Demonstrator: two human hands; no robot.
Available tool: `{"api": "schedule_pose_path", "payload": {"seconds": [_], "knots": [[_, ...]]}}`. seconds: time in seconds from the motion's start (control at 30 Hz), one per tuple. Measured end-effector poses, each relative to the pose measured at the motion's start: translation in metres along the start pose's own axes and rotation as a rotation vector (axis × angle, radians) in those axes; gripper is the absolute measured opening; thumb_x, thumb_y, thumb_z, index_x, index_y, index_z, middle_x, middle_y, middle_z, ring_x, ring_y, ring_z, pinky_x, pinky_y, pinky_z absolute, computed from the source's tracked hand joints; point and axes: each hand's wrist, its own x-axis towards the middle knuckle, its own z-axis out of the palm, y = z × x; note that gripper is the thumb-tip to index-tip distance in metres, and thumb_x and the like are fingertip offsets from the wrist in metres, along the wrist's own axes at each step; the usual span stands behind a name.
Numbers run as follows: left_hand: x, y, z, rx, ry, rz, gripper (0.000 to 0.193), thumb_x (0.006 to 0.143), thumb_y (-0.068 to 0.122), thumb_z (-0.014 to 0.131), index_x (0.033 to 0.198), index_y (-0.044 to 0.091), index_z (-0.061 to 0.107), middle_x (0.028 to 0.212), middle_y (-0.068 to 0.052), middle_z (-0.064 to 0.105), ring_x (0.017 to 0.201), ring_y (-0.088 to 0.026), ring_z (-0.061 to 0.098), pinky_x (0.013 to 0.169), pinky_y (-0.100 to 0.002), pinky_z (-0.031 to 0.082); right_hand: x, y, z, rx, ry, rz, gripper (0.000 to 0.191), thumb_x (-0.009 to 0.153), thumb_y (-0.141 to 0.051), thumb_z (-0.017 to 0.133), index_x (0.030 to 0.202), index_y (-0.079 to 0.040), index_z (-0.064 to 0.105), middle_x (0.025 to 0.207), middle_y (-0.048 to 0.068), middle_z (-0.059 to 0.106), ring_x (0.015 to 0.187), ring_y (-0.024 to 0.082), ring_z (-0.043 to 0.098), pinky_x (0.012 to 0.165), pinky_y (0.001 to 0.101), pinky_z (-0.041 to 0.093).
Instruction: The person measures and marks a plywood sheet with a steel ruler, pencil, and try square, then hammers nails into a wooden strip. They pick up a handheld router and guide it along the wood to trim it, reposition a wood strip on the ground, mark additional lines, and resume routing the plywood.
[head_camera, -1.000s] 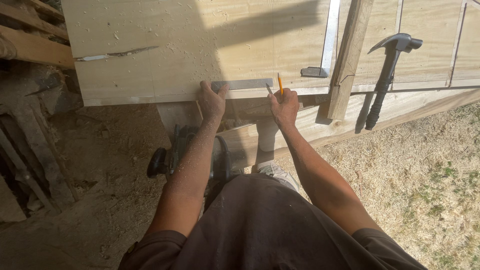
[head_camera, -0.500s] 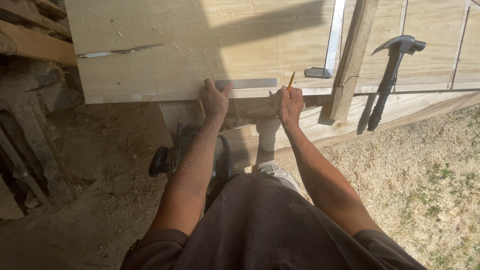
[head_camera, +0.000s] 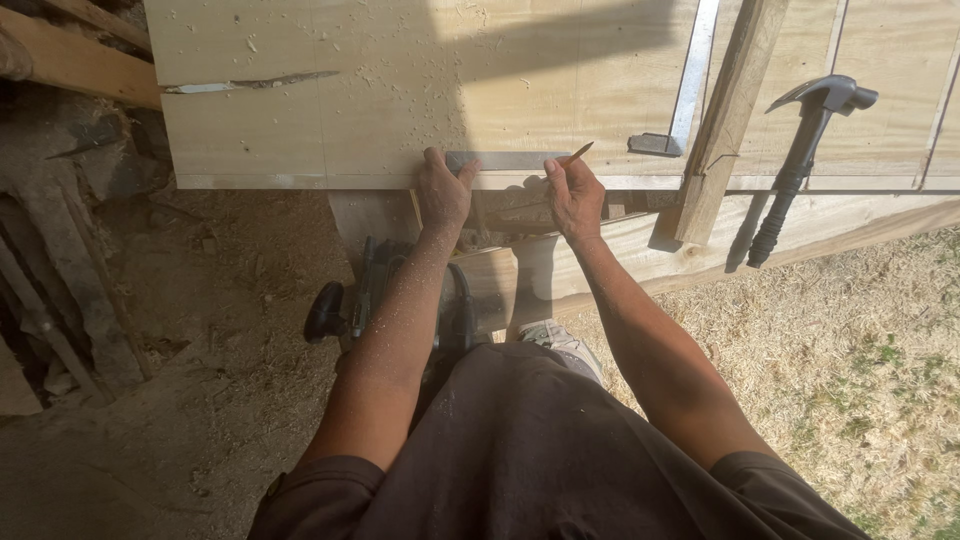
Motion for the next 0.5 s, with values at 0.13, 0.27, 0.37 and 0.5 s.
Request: {"api": "schedule_pose_path", "payload": {"seconds": [0.13,0.27,0.37,0.5], "knots": [[-0.001,0.0,0.0,-0.032,-0.016,0.004,0.054,0.089,0.036,0.081,0.11,0.0,0.048,0.1,-0.022,0.064,0.094,-0.038,0.068,0.082,-0.047,0.054,-0.02,0.006,0.005,-0.141,0.004,-0.237,0.023,0.098,-0.028,0.075,0.104,-0.006,0.072,0.094,0.006,0.075,0.085,0.015,0.071,0.078,0.0298,0.057],[-0.001,0.0,0.0,0.025,0.021,0.034,0.055,0.087,0.036,0.084,0.107,0.0,0.048,0.098,-0.023,0.064,0.094,-0.04,0.066,0.081,-0.048,0.053,-0.022,0.004,0.013,-0.164,0.028,-0.249,0.017,0.096,-0.02,0.074,0.104,-0.008,0.066,0.092,0.006,0.075,0.083,0.02,0.075,0.077,0.0317,0.058],[-0.001,-0.001,0.001,-0.02,0.011,0.028,0.054,0.088,0.036,0.083,0.107,0.0,0.048,0.097,-0.023,0.064,0.093,-0.04,0.066,0.081,-0.049,0.053,-0.019,0.0,0.02,-0.194,0.064,-0.28,0.016,0.097,-0.018,0.073,0.103,-0.008,0.062,0.088,0.008,0.073,0.079,0.023,0.075,0.074,0.0329,0.058],[-0.001,-0.002,0.002,-0.048,0.017,0.037,0.053,0.087,0.035,0.083,0.107,0.0,0.048,0.097,-0.023,0.063,0.092,-0.04,0.066,0.081,-0.049,0.052,-0.018,-0.003,0.025,-0.172,0.077,-0.323,0.015,0.097,-0.016,0.072,0.1,-0.008,0.059,0.087,0.009,0.072,0.078,0.025,0.075,0.074,0.0335,0.058]]}}
